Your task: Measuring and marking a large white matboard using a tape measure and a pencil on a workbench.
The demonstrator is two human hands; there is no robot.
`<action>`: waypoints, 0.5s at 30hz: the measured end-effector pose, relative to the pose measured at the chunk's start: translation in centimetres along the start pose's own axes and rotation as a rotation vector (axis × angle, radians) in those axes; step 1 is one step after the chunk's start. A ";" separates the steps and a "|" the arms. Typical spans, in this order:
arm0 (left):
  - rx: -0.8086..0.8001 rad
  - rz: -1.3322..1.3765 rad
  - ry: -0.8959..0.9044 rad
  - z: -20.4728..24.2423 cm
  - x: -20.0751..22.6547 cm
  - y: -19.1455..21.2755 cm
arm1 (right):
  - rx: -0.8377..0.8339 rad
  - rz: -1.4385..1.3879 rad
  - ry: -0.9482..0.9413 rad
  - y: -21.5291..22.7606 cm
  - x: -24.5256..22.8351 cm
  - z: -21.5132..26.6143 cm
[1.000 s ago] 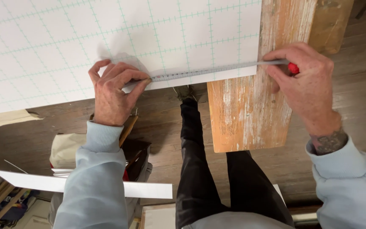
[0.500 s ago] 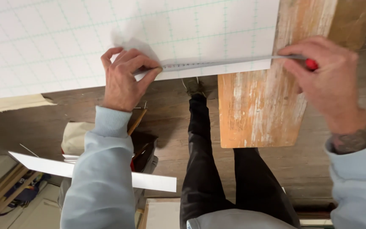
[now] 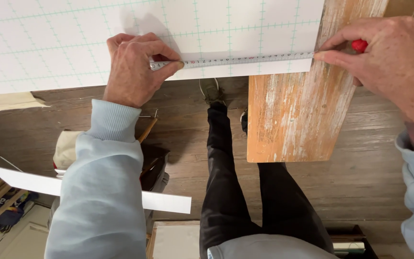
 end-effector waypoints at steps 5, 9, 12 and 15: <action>-0.017 -0.018 0.006 -0.3 -0.7 -0.8 | 0.020 0.010 0.143 -0.6 1.1 -0.2; 0.025 -0.024 -0.018 -0.2 -1.0 -0.7 | 0.016 -0.005 0.194 -1.5 3.5 -0.8; 0.040 0.004 -0.009 -0.3 -1.1 -0.7 | -0.035 -0.105 0.113 -2.6 7.1 -1.6; 0.025 0.033 0.020 -0.4 -1.0 -0.6 | -0.066 -0.179 0.036 -3.9 12.1 -2.6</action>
Point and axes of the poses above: each hand's wrist, its own z-axis away from the middle knuckle, its own y-axis out of the back of the hand, x = y × z, the point moved 7 cm from there along -z, towards the middle knuckle, and after that the axes turned 14 degrees about -z, right-handed, at the moved point
